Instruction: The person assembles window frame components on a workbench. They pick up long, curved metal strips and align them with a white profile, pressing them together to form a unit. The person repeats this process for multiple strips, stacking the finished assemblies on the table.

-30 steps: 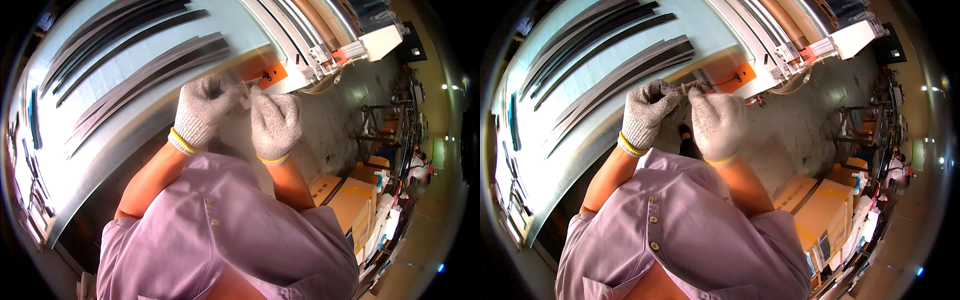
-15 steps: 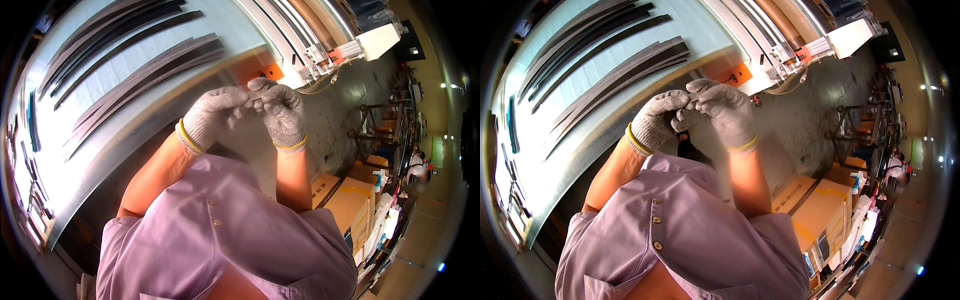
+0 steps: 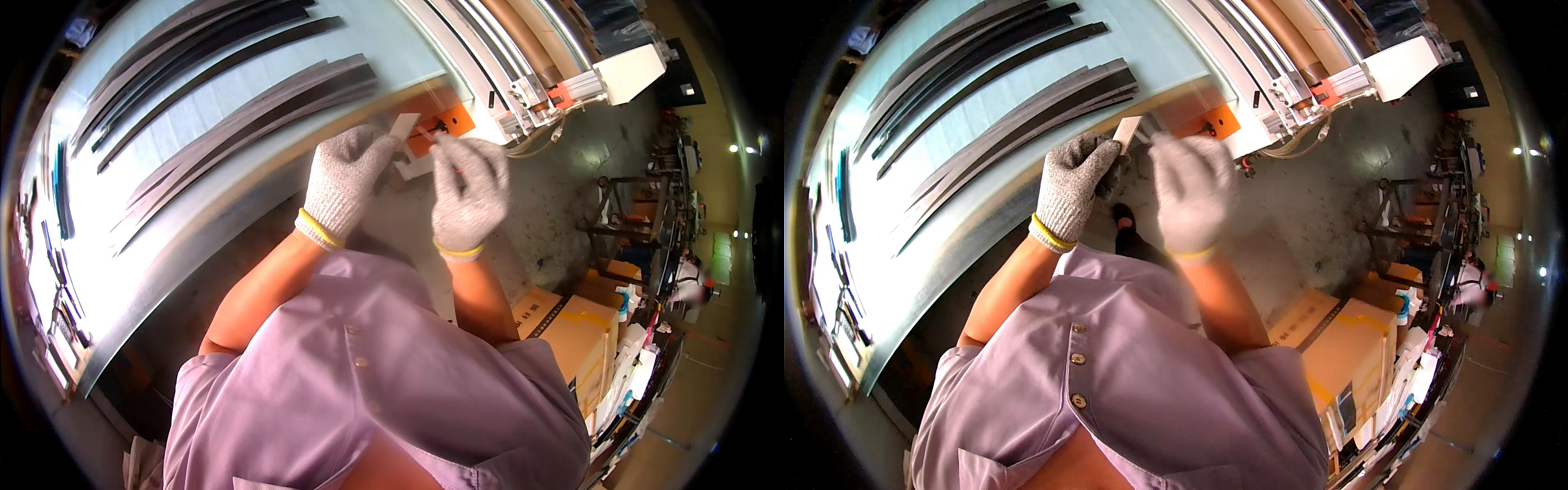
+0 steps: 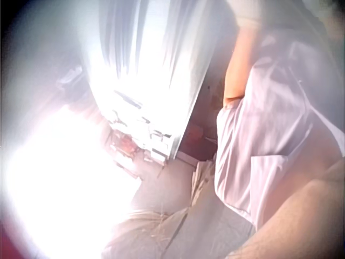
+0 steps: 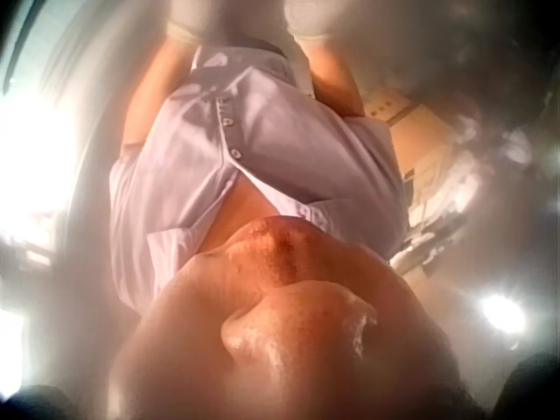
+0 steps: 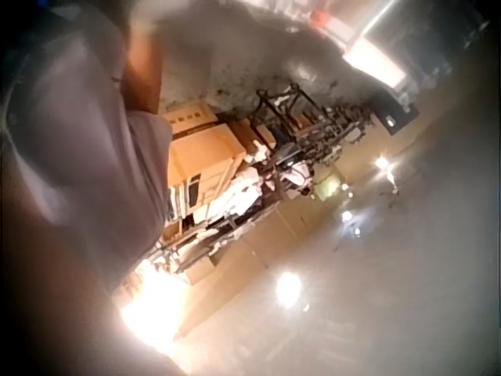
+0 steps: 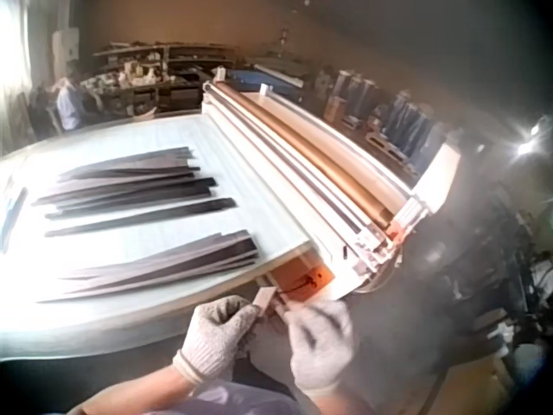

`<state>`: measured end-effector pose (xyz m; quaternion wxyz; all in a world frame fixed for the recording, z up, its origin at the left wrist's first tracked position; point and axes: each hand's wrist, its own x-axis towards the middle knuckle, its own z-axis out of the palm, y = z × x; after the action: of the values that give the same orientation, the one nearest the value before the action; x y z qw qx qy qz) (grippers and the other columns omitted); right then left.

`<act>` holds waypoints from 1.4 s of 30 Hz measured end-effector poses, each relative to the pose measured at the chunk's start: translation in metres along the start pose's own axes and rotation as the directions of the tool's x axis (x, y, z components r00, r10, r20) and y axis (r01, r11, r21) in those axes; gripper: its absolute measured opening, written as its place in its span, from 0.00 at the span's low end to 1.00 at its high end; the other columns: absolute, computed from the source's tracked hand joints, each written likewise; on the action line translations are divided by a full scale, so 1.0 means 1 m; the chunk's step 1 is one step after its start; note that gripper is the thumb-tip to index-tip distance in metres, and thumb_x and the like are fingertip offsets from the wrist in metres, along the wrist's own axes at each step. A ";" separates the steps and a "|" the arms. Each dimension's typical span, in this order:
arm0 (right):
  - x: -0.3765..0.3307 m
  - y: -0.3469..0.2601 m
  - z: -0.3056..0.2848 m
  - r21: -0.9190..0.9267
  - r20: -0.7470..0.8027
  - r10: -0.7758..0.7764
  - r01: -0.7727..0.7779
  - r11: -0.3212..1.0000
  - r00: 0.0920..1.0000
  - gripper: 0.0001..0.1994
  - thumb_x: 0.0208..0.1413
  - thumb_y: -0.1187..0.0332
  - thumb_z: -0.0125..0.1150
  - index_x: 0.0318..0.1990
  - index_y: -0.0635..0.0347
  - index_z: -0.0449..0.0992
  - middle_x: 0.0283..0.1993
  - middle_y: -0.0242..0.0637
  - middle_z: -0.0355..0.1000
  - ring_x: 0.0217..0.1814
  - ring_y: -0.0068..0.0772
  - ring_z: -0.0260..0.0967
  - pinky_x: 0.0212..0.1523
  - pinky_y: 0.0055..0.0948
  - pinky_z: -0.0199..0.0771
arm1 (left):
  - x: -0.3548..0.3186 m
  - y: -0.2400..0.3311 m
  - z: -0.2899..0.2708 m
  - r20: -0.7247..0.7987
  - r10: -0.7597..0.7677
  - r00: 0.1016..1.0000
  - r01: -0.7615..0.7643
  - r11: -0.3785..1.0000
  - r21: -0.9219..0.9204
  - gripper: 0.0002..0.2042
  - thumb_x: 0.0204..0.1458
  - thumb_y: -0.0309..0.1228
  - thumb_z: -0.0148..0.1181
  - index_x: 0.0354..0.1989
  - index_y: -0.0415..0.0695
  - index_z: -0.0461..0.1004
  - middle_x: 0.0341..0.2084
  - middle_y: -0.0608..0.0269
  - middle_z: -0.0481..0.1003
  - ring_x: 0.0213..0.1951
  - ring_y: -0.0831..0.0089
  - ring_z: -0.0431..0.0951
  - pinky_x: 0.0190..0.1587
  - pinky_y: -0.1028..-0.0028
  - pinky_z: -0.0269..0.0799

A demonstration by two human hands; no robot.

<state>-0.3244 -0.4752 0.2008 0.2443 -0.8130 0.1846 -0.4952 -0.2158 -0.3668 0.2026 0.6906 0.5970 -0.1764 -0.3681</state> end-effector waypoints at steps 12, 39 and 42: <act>-0.008 -0.002 -0.001 -0.094 0.039 -0.201 0.204 0.974 0.979 0.10 0.44 0.77 0.71 0.36 0.57 0.83 0.30 0.35 0.73 0.32 0.40 0.69 0.34 0.37 0.70 | -0.008 -0.009 0.011 -0.038 0.187 0.982 -0.180 0.973 0.142 0.09 0.60 0.29 0.59 0.36 0.34 0.79 0.22 0.70 0.74 0.24 0.85 0.68 0.27 0.80 0.65; 0.002 0.059 -0.019 0.447 0.276 0.676 -0.714 0.540 0.684 0.16 0.56 0.80 0.61 0.53 0.67 0.77 0.38 0.35 0.76 0.35 0.20 0.71 0.38 0.21 0.73 | 0.041 -0.038 0.034 0.164 -0.113 0.980 0.157 0.945 -0.285 0.10 0.60 0.29 0.60 0.43 0.36 0.79 0.34 0.66 0.79 0.34 0.81 0.76 0.40 0.78 0.72; 0.001 0.066 -0.008 0.437 0.293 0.589 -0.653 0.618 0.754 0.19 0.55 0.81 0.59 0.55 0.68 0.75 0.39 0.34 0.75 0.38 0.20 0.71 0.42 0.20 0.72 | 0.052 -0.036 0.049 0.168 -0.145 0.975 0.192 0.933 -0.306 0.08 0.57 0.29 0.62 0.39 0.36 0.81 0.29 0.67 0.79 0.31 0.82 0.75 0.35 0.80 0.71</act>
<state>-0.3350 -0.5310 0.1658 0.6187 -0.6305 0.2999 -0.3602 -0.2258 -0.4389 0.1695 0.7296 0.4621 -0.1115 -0.4916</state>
